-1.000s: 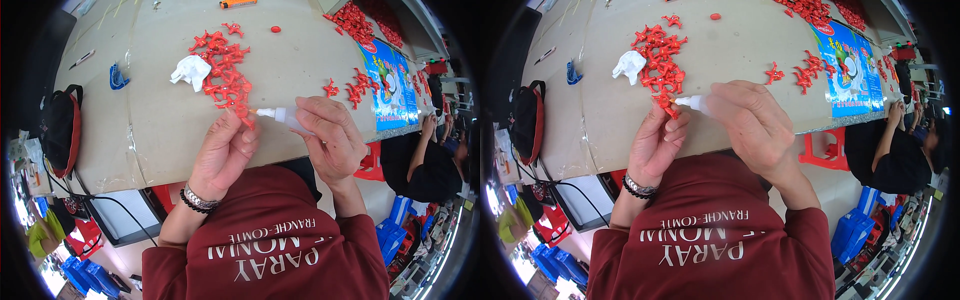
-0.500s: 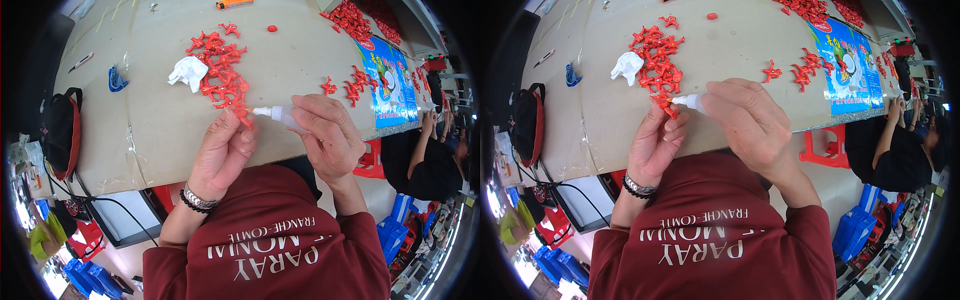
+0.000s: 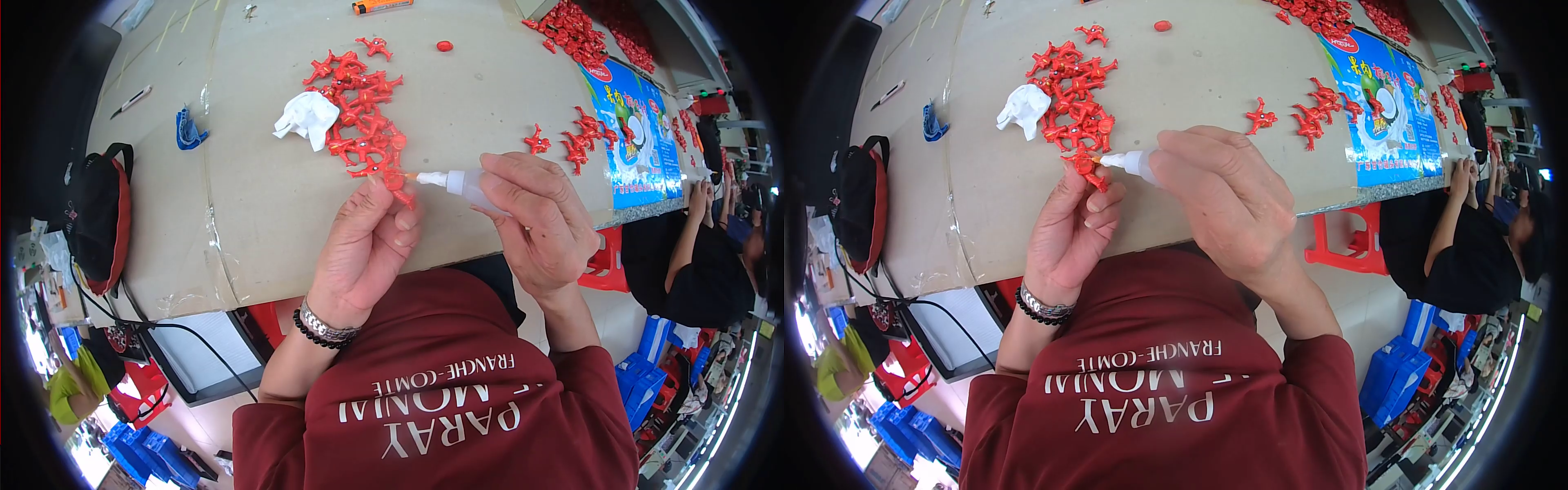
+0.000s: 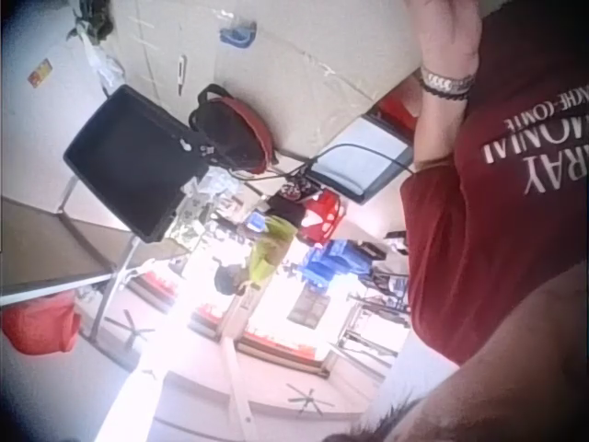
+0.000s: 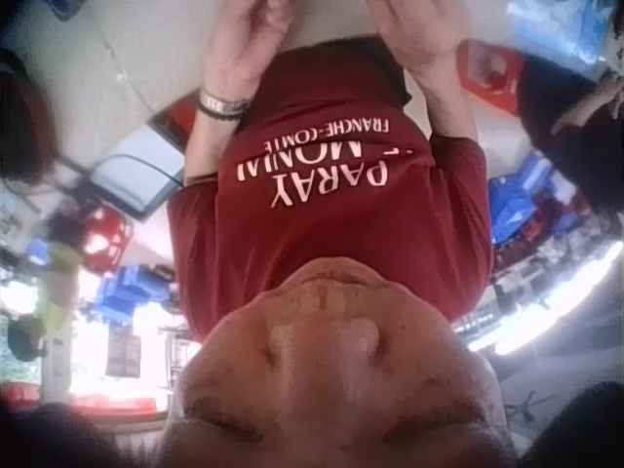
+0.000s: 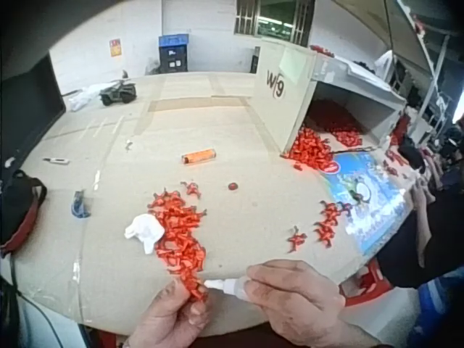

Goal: The person assembles red plastic components by applying glue from a bottle to them, then pressing the parts together by hand.

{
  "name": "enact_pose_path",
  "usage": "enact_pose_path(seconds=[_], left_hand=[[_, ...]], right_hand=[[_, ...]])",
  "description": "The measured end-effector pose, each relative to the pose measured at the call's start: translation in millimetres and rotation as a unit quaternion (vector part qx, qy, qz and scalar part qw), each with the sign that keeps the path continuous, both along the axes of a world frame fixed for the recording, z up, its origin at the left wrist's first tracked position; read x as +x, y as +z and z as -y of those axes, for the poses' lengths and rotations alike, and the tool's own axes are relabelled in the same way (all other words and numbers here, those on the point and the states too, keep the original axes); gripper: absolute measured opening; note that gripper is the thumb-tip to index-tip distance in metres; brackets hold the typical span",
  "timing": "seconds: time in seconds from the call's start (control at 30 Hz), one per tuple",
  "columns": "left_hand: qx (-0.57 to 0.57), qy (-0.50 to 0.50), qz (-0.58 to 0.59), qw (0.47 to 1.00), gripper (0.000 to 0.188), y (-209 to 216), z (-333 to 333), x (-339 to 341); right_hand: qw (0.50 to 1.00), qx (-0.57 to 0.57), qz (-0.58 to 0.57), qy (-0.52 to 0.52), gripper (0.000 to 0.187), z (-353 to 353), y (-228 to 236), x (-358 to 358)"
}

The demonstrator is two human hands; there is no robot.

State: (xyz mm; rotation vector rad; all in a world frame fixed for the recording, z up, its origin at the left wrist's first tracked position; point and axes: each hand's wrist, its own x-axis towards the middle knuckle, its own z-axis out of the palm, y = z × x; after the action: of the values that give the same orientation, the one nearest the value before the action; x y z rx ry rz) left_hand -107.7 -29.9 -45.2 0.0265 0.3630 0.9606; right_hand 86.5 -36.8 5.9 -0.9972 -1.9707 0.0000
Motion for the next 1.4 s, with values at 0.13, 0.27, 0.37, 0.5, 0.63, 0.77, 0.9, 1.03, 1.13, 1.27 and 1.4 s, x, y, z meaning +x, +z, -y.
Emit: enact_pose_path(seconds=[0.13, 0.27, 0.37, 0.5, 0.63, 0.77, 0.9, 1.03, 1.13, 1.27, 1.4], left_hand=[[0.005, 0.002, -0.002, 1.0, 0.023, -0.1, 0.1, 0.5], [0.008, 0.0, -0.009, 1.0, 0.023, 1.0, 0.1, 1.2], [0.008, 0.0, -0.014, 1.0, 0.022, 0.0, 0.4, 1.0], [0.006, 0.004, -0.015, 1.0, 0.02, 1.4, 0.6, 2.0], [0.01, 0.014, -0.032, 0.999, 0.018, 1.4, 0.6, 2.3], [0.041, 0.036, -0.053, 0.997, 0.016, 2.6, 0.1, 4.2], [0.051, 0.048, -0.08, 0.994, 0.017, 4.9, -0.4, 4.7], [0.065, 0.048, -0.092, 0.992, 0.012, 4.4, -1.4, 3.5], [0.074, 0.055, -0.088, 0.992, 0.012, 3.4, -1.8, 2.7], [0.082, 0.057, -0.093, 0.991, 0.011, 2.9, -2.0, 1.1], [0.087, 0.058, -0.092, 0.99, 0.012, 2.5, -2.3, 1.1]], right_hand=[[1.0, 0.002, 0.0, 0.001, 0.031, -0.6, -1.1, -0.1], [1.0, -0.001, -0.003, -0.001, 0.032, -0.5, -0.5, 0.2], [1.0, 0.001, -0.003, -0.002, 0.032, -0.5, 0.1, 0.4], [1.0, 0.001, 0.002, -0.005, 0.032, -0.3, 0.1, 1.3], [1.0, -0.003, 0.008, -0.006, 0.031, 0.3, 1.5, 2.2], [1.0, -0.003, 0.01, -0.009, 0.03, 1.1, 2.6, 1.9], [1.0, -0.003, 0.013, -0.007, 0.03, 1.7, 4.4, 1.6], [1.0, -0.002, 0.009, -0.001, 0.03, 1.8, 3.7, 1.6], [1.0, -0.002, 0.011, -0.003, 0.03, 3.2, 4.4, 1.2], [1.0, -0.002, 0.01, -0.002, 0.029, 3.3, 7.0, -0.3], [1.0, -0.001, 0.01, -0.001, 0.029, 2.7, 5.6, -0.3]])
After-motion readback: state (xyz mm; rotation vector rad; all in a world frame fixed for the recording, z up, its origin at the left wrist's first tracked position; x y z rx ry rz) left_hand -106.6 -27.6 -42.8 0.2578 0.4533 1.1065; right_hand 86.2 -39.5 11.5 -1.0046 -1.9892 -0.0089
